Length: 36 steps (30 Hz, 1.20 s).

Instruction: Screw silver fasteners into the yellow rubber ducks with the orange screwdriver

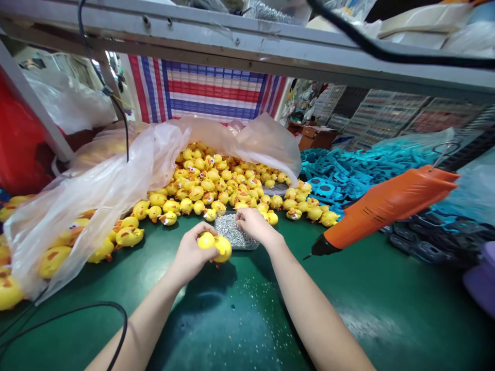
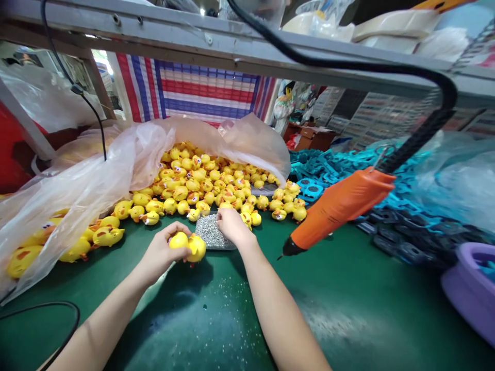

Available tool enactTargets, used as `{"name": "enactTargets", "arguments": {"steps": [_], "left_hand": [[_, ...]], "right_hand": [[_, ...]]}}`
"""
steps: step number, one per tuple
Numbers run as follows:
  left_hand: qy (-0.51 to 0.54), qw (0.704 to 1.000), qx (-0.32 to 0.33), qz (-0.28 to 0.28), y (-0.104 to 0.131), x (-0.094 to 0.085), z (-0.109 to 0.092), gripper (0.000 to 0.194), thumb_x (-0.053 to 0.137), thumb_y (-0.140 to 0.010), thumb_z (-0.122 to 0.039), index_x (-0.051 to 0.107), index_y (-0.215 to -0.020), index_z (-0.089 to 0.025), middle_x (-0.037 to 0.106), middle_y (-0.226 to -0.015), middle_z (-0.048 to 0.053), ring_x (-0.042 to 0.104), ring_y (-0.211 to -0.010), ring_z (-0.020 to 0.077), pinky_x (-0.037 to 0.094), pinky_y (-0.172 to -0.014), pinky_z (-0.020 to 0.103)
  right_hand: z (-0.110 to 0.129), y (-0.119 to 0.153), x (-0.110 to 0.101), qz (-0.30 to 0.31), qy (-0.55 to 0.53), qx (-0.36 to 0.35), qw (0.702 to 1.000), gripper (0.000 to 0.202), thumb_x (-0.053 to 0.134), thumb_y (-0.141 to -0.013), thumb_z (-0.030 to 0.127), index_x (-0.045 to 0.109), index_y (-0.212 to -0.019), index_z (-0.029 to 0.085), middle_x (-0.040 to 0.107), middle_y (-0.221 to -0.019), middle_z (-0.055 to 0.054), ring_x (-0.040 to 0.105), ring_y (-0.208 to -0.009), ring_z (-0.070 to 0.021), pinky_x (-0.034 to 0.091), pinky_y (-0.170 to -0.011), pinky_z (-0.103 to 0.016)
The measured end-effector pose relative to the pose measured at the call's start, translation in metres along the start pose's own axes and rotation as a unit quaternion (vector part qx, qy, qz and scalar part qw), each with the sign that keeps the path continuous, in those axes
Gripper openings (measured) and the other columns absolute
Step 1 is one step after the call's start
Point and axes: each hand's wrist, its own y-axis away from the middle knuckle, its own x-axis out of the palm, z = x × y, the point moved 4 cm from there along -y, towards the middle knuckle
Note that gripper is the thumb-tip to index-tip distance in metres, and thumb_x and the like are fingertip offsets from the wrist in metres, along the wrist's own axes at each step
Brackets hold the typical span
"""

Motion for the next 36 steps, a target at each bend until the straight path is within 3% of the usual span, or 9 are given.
{"name": "enactTargets", "arguments": {"steps": [3,8,14,18,22,30,36], "left_hand": [[0.047,0.996,-0.047,0.063,0.004,0.009,0.009,0.040,0.065,-0.047,-0.015,0.051,-0.085,-0.019,0.056,-0.070,-0.006,0.047,-0.057,0.0086,0.040,-0.054,0.021],[0.027,0.992,-0.072,0.096,0.008,0.019,0.015,0.043,0.062,-0.046,-0.008,0.047,-0.084,-0.019,0.052,-0.061,-0.010,0.042,-0.052,0.0069,0.033,-0.049,0.018],[-0.108,0.992,0.029,0.052,0.006,0.014,0.019,0.033,0.054,-0.050,-0.005,0.052,-0.080,-0.019,0.051,-0.069,-0.006,0.044,-0.060,0.0094,0.034,-0.056,0.021],[-0.160,0.983,0.069,0.052,0.007,0.012,0.019,0.029,0.051,-0.052,-0.004,0.051,-0.077,-0.019,0.053,-0.074,-0.004,0.050,-0.070,0.0133,0.037,-0.063,0.023],[-0.184,0.977,0.101,0.047,0.009,0.012,0.013,0.031,0.050,-0.053,-0.002,0.050,-0.078,-0.020,0.056,-0.081,-0.002,0.053,-0.078,0.0159,0.039,-0.067,0.025],[-0.230,0.960,0.151,0.046,0.012,0.011,0.008,0.050,0.047,-0.055,0.001,0.049,-0.099,-0.023,0.062,-0.103,0.002,0.058,-0.095,0.0204,0.043,-0.081,0.031],[-0.277,0.938,0.195,0.070,0.013,0.012,0.011,0.051,0.048,-0.058,0.000,0.049,-0.104,-0.023,0.062,-0.105,0.004,0.058,-0.096,0.0222,0.044,-0.082,0.033]], "right_hand": [[-0.009,-0.001,0.002,-0.018,-0.056,0.003,0.998,0.014,0.054,-0.080,0.004,0.062,-0.074,0.013,0.065,-0.068,-0.003,0.056,-0.062,-0.0114,0.042,-0.062,-0.024],[-0.009,0.003,-0.005,-0.020,-0.153,-0.009,0.988,0.009,0.057,-0.076,0.006,0.062,-0.072,0.013,0.065,-0.066,-0.003,0.059,-0.064,-0.0135,0.044,-0.062,-0.025],[0.035,0.033,-0.014,0.079,-0.256,-0.088,0.959,0.006,0.071,-0.070,0.020,0.069,-0.070,0.015,0.070,-0.070,-0.001,0.062,-0.068,-0.0136,0.049,-0.066,-0.025],[0.056,0.050,-0.011,0.125,-0.251,-0.150,0.948,0.004,0.069,-0.072,0.016,0.072,-0.069,0.016,0.069,-0.068,0.000,0.060,-0.066,-0.0133,0.047,-0.064,-0.025],[0.061,0.055,-0.010,0.114,-0.202,-0.166,0.959,0.009,0.067,-0.073,0.010,0.072,-0.070,0.016,0.069,-0.068,0.000,0.060,-0.065,-0.0134,0.045,-0.063,-0.024],[0.062,0.056,-0.010,0.108,-0.225,-0.110,0.962,0.008,0.069,-0.071,0.010,0.071,-0.065,0.016,0.067,-0.062,0.001,0.059,-0.061,-0.0130,0.042,-0.059,-0.023],[0.059,0.058,-0.010,0.132,-0.208,-0.105,0.964,0.007,0.068,-0.070,0.010,0.071,-0.066,0.015,0.067,-0.062,0.001,0.058,-0.060,-0.0128,0.041,-0.057,-0.023]]}}
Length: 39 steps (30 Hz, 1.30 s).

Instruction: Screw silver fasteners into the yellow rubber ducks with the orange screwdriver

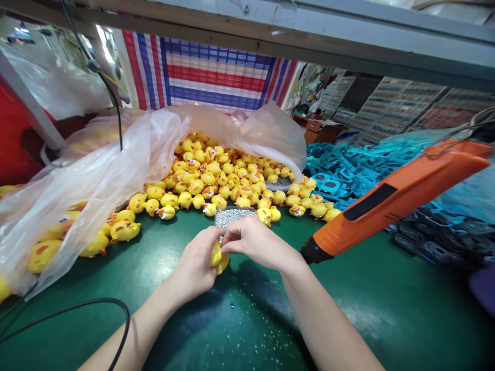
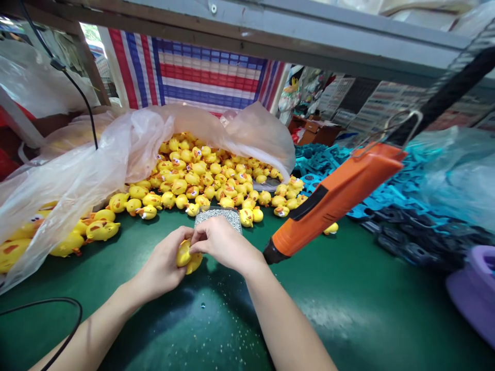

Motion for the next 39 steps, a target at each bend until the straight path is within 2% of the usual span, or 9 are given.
{"name": "enactTargets", "arguments": {"steps": [5,9,13,18,26,30,34,36,39], "left_hand": [[0.016,0.999,0.035,-0.002,0.003,0.005,0.001,0.062,0.049,-0.060,0.001,0.044,-0.115,-0.025,0.061,-0.111,0.005,0.058,-0.100,0.0222,0.045,-0.085,0.035],[0.076,0.996,-0.008,-0.039,0.002,0.005,0.000,0.074,0.048,-0.057,0.002,0.039,-0.124,-0.026,0.058,-0.101,0.001,0.059,-0.088,0.0172,0.046,-0.078,0.030],[0.156,0.978,-0.062,-0.121,-0.001,-0.005,0.001,0.063,0.053,-0.057,-0.004,0.042,-0.116,-0.023,0.052,-0.086,-0.003,0.051,-0.067,0.0112,0.041,-0.061,0.023],[0.196,0.961,-0.073,-0.183,-0.001,-0.013,0.002,0.055,0.057,-0.055,-0.008,0.046,-0.107,-0.021,0.051,-0.086,-0.003,0.049,-0.068,0.0104,0.041,-0.061,0.021],[0.221,0.948,-0.090,-0.211,0.000,-0.018,0.001,0.046,0.059,-0.054,-0.010,0.050,-0.098,-0.021,0.051,-0.081,-0.005,0.046,-0.060,0.0079,0.038,-0.054,0.019],[0.219,0.947,-0.094,-0.217,-0.002,-0.017,0.002,0.042,0.057,-0.053,-0.010,0.052,-0.093,-0.020,0.054,-0.080,-0.004,0.049,-0.060,0.0085,0.039,-0.054,0.019],[0.209,0.948,-0.103,-0.216,-0.002,-0.015,0.004,0.039,0.053,-0.052,-0.010,0.053,-0.090,-0.019,0.057,-0.082,-0.003,0.050,-0.060,0.0088,0.040,-0.054,0.020],[0.206,0.948,-0.105,-0.218,-0.002,-0.015,0.005,0.038,0.054,-0.052,-0.011,0.052,-0.089,-0.019,0.057,-0.079,-0.004,0.049,-0.059,0.0090,0.039,-0.053,0.020],[0.200,0.947,-0.113,-0.225,-0.003,-0.018,0.007,0.034,0.055,-0.052,-0.013,0.052,-0.085,-0.020,0.054,-0.074,-0.005,0.047,-0.057,0.0096,0.037,-0.052,0.021]], "right_hand": [[-0.004,0.000,-0.004,0.005,-0.009,0.028,1.000,0.004,0.074,-0.065,0.014,0.070,-0.063,0.014,0.065,-0.061,0.001,0.054,-0.058,-0.0115,0.040,-0.057,-0.023],[-0.006,0.000,-0.009,-0.002,-0.073,0.027,0.997,0.004,0.074,-0.064,0.017,0.071,-0.062,0.015,0.065,-0.059,0.002,0.053,-0.057,-0.0112,0.040,-0.056,-0.023],[-0.009,-0.003,-0.009,-0.023,-0.089,0.026,0.995,0.007,0.076,-0.062,0.020,0.071,-0.062,0.015,0.066,-0.061,0.001,0.056,-0.060,-0.0124,0.042,-0.060,-0.024],[-0.007,-0.012,-0.002,-0.020,-0.079,-0.022,0.996,0.008,0.076,-0.063,0.018,0.070,-0.061,0.015,0.064,-0.061,0.002,0.053,-0.060,-0.0114,0.040,-0.058,-0.023],[-0.005,-0.016,-0.003,-0.081,0.000,-0.075,0.994,0.010,0.073,-0.074,0.015,0.068,-0.065,0.016,0.061,-0.067,0.001,0.055,-0.067,-0.0128,0.041,-0.064,-0.025],[0.002,-0.011,0.000,-0.081,0.089,-0.082,0.989,0.011,0.071,-0.078,0.013,0.066,-0.068,0.016,0.061,-0.070,0.000,0.055,-0.070,-0.0134,0.040,-0.067,-0.026],[0.011,-0.004,0.006,-0.093,0.174,-0.086,0.977,0.012,0.060,-0.085,0.011,0.061,-0.074,0.015,0.058,-0.077,-0.001,0.052,-0.070,-0.0131,0.038,-0.065,-0.026],[0.012,-0.002,0.006,-0.110,0.159,-0.080,0.978,0.012,0.056,-0.088,0.014,0.058,-0.076,0.016,0.058,-0.077,-0.002,0.051,-0.069,-0.0131,0.038,-0.064,-0.026],[0.010,-0.001,-0.001,-0.141,0.073,-0.068,0.985,0.012,0.055,-0.088,0.016,0.057,-0.076,0.017,0.059,-0.073,0.000,0.053,-0.067,-0.0126,0.039,-0.062,-0.025]]}}
